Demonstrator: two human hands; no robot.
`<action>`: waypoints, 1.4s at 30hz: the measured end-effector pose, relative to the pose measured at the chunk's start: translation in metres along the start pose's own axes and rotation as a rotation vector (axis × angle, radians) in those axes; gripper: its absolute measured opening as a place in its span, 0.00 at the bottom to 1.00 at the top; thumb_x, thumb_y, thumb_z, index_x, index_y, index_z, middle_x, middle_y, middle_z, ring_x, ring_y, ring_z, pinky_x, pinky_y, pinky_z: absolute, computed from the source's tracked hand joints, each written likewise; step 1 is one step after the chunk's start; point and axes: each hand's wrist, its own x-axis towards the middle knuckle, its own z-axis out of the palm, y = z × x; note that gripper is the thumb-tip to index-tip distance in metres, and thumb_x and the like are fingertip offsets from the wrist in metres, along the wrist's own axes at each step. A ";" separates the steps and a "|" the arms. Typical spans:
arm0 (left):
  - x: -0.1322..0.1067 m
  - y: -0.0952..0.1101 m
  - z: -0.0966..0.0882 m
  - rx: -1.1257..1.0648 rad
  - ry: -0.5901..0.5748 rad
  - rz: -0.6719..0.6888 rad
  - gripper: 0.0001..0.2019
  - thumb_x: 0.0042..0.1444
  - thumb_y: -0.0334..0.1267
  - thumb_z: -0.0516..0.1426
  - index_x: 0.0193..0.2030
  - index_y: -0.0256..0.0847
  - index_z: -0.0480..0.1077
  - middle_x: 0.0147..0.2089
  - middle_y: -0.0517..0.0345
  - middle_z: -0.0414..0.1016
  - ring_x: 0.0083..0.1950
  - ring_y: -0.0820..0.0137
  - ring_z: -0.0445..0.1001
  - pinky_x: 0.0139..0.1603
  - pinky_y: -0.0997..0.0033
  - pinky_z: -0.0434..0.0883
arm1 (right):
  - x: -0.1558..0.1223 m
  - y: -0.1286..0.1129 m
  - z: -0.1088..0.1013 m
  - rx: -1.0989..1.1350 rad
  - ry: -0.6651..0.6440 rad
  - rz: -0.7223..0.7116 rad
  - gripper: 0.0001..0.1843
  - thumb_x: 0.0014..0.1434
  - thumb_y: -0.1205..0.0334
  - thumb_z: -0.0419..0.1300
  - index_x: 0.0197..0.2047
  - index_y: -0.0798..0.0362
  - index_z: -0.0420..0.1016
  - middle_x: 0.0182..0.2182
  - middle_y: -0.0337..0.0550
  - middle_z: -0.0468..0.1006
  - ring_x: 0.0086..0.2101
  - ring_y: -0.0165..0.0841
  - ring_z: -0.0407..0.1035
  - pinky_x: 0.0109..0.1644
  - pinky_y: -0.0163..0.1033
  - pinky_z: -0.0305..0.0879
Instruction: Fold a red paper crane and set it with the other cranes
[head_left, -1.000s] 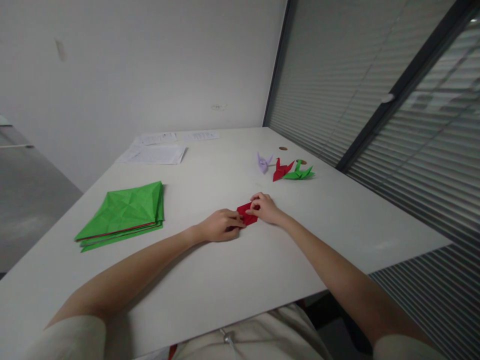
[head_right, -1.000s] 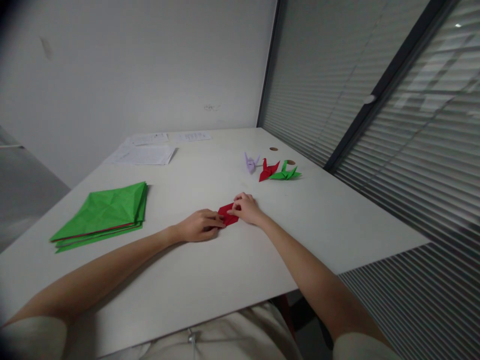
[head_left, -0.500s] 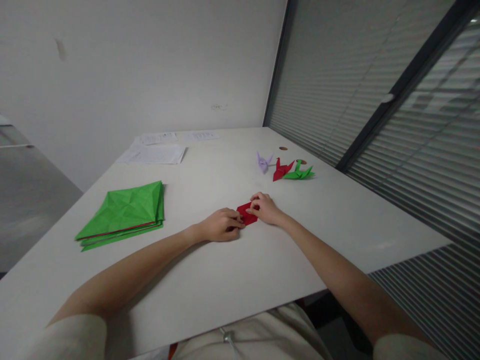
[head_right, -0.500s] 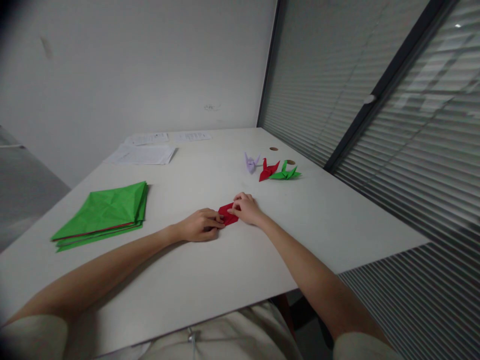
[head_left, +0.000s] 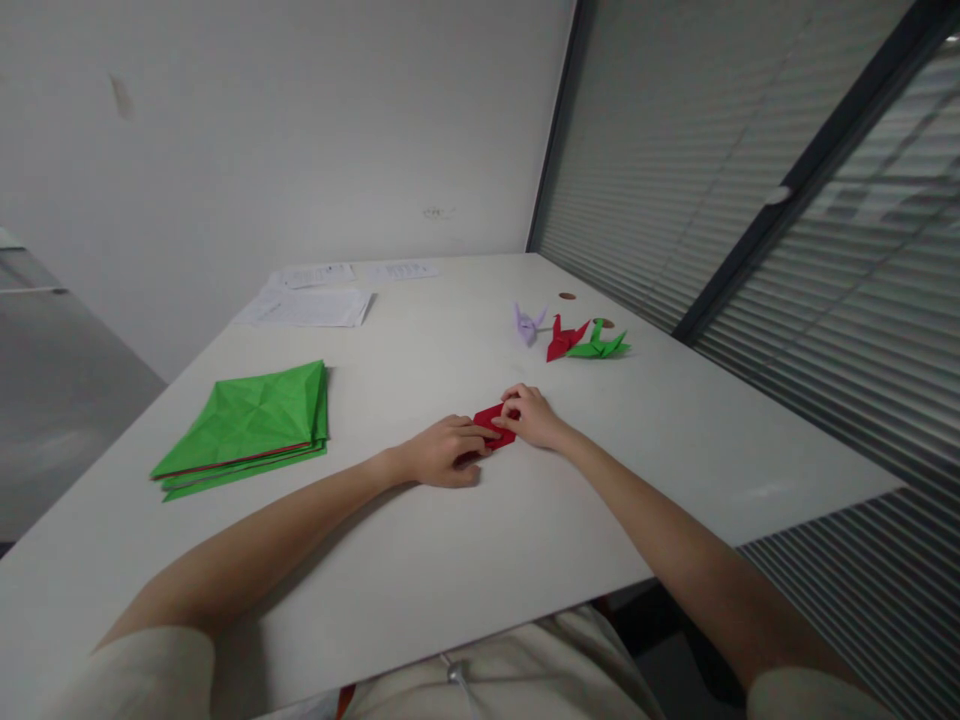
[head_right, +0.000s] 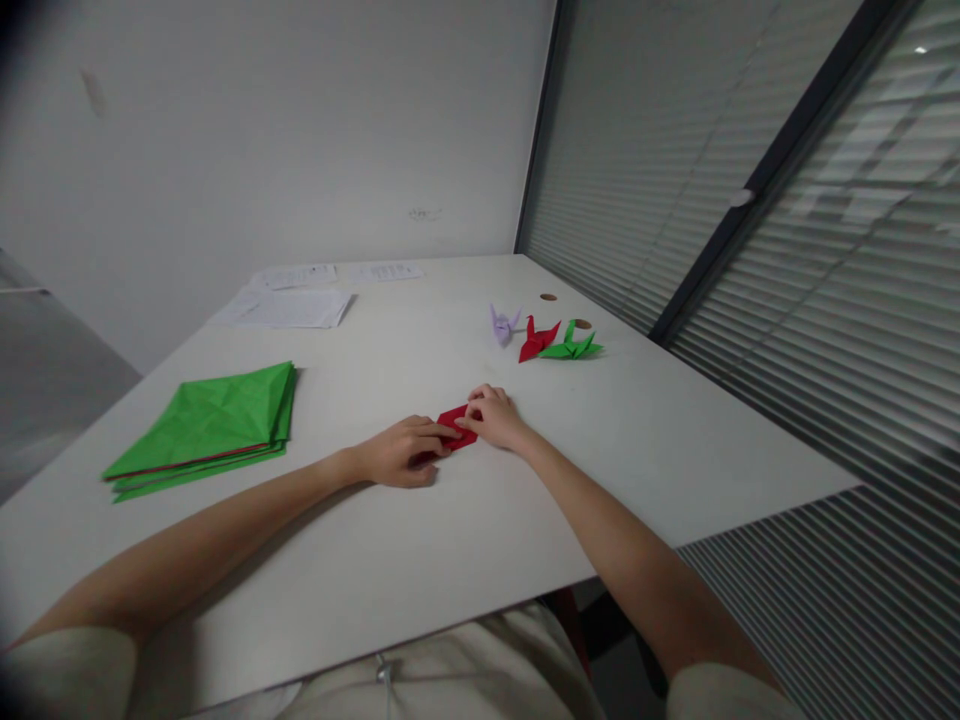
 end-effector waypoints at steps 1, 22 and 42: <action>0.000 0.001 0.000 0.008 -0.010 -0.008 0.10 0.50 0.36 0.58 0.41 0.39 0.70 0.59 0.48 0.69 0.51 0.60 0.71 0.56 0.59 0.65 | 0.000 0.000 0.000 -0.001 0.000 0.001 0.11 0.55 0.52 0.64 0.27 0.50 0.77 0.44 0.46 0.70 0.45 0.41 0.63 0.53 0.50 0.60; -0.001 0.000 0.000 -0.003 -0.025 -0.031 0.11 0.50 0.35 0.58 0.41 0.40 0.69 0.61 0.50 0.68 0.52 0.60 0.69 0.55 0.59 0.63 | -0.001 -0.003 -0.001 0.006 -0.007 0.031 0.12 0.54 0.51 0.64 0.27 0.50 0.76 0.45 0.46 0.70 0.47 0.42 0.62 0.54 0.51 0.59; -0.001 0.002 0.000 0.007 -0.048 -0.043 0.11 0.52 0.37 0.56 0.42 0.40 0.69 0.61 0.49 0.68 0.53 0.59 0.69 0.56 0.58 0.63 | -0.001 -0.003 -0.001 0.007 -0.010 0.036 0.11 0.54 0.52 0.64 0.27 0.50 0.76 0.44 0.46 0.70 0.47 0.41 0.63 0.54 0.51 0.59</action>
